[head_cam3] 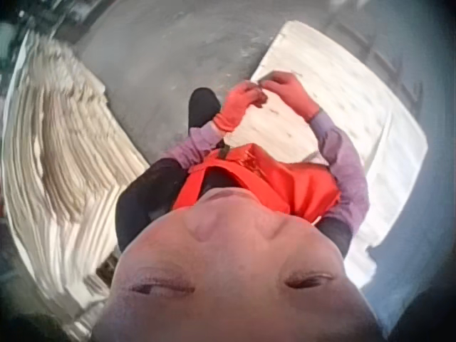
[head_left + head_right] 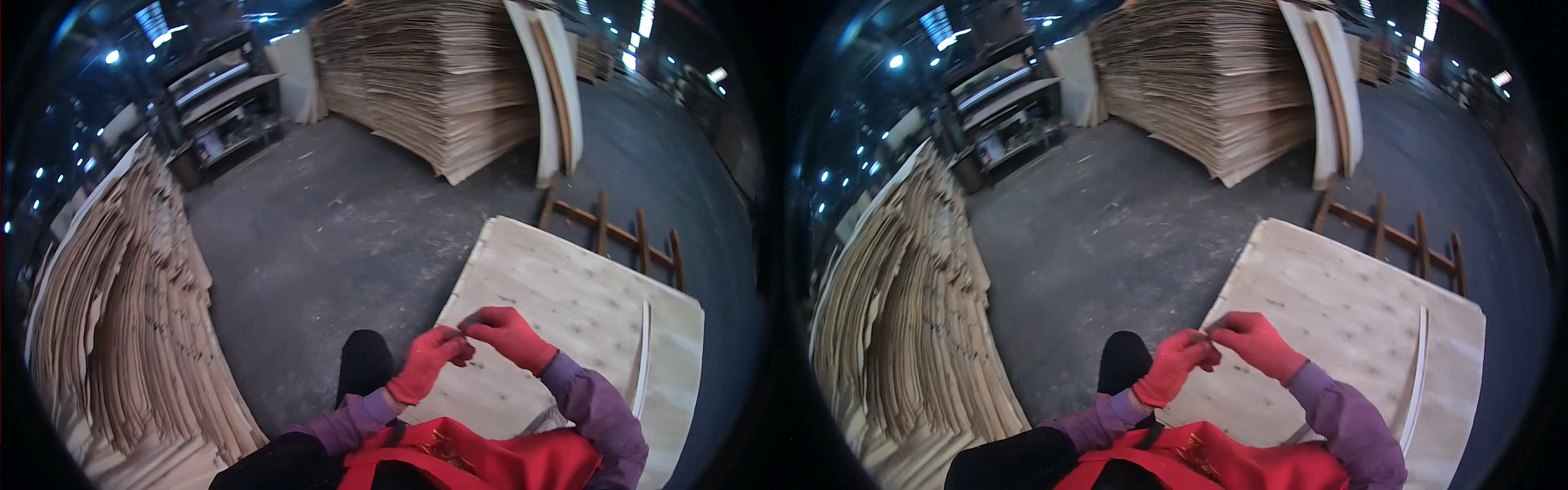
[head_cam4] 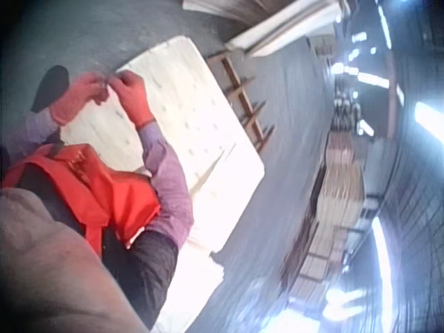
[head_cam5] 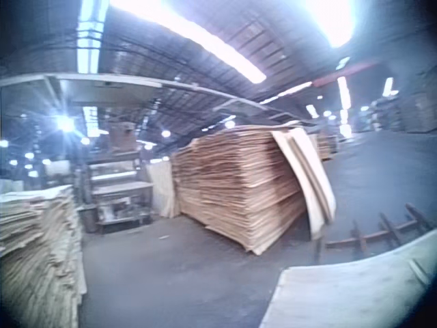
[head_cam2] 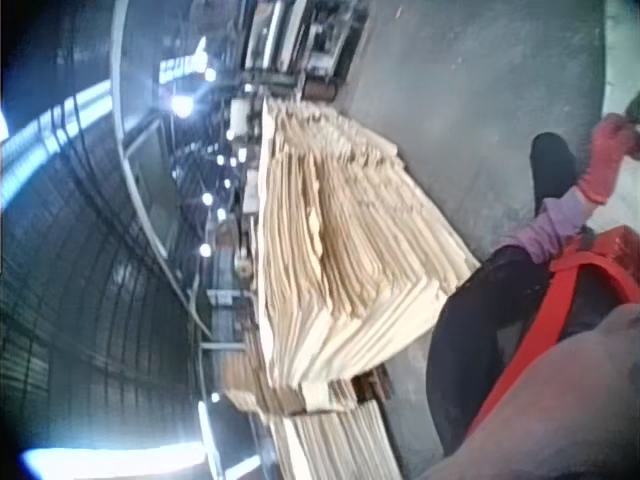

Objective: Inspecting and handling thin wood veneer sheets in a factory setting.

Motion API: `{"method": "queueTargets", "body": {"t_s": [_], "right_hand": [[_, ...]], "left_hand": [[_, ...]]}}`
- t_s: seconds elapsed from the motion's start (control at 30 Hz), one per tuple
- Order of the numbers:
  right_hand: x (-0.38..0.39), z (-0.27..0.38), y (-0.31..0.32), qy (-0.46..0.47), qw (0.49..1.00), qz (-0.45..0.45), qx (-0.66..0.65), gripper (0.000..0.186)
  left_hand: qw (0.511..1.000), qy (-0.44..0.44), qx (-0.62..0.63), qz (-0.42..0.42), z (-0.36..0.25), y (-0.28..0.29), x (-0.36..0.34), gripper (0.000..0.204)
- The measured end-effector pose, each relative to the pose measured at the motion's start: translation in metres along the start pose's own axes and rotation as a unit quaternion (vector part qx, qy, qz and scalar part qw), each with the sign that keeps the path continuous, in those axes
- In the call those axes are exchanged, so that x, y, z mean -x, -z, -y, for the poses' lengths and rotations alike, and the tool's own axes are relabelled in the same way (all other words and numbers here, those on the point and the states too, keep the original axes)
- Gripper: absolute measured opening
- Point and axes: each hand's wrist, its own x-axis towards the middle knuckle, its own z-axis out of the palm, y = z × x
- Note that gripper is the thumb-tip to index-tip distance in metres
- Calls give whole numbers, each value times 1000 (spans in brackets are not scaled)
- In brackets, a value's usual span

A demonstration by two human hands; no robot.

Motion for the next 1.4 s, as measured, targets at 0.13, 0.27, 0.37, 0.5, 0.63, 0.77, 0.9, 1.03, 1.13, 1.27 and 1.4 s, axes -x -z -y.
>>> {"method": "queueTargets", "body": {"t_s": [0.13, 0.27, 0.37, 0.5, 0.63, 0.77, 0.9, 1.03, 1.13, 1.27, 1.4], "right_hand": [[0, 3, -3, -2, 999, 29, -30, 19], [-1, 2, -4, -12, 998, 43, -38, 20], [1, 4, -6, -4, 998, 51, -45, 25], [4, 9, -9, -23, 994, 78, -70, 30], [3, 9, -9, -52, 995, 72, -43, 29], [3, 5, -8, -48, 995, 67, -61, 27], [1, -3, -8, -34, 997, 43, -53, 24], [-3, -8, -10, -54, 997, 25, -46, 23], [-2, -11, -8, -6, 999, 39, 4, 24], [-3, -20, 0, -14, 999, 49, 2, 25], [-2, -22, -2, -2, 999, 7, 48, 36]], "left_hand": [[1000, -2, -14, 21, 1, 4, 1, 19], [1000, -1, 1, 14, 3, 6, -2, 17], [1000, -11, 8, 11, 4, 7, -4, 17], [999, -27, 14, 17, 5, 11, -7, 21], [999, -32, 12, 22, 10, 10, -8, 19], [1000, -24, -8, 17, 16, 8, -6, 17], [999, -33, -20, 15, 18, 8, -7, 18], [998, -45, -33, 11, 17, 11, -6, 17], [997, -54, -56, -19, 18, 10, -3, 16], [991, -58, -117, -41, 20, 7, -6, 19], [993, -61, -90, -50, 17, 5, -7, 16]]}}
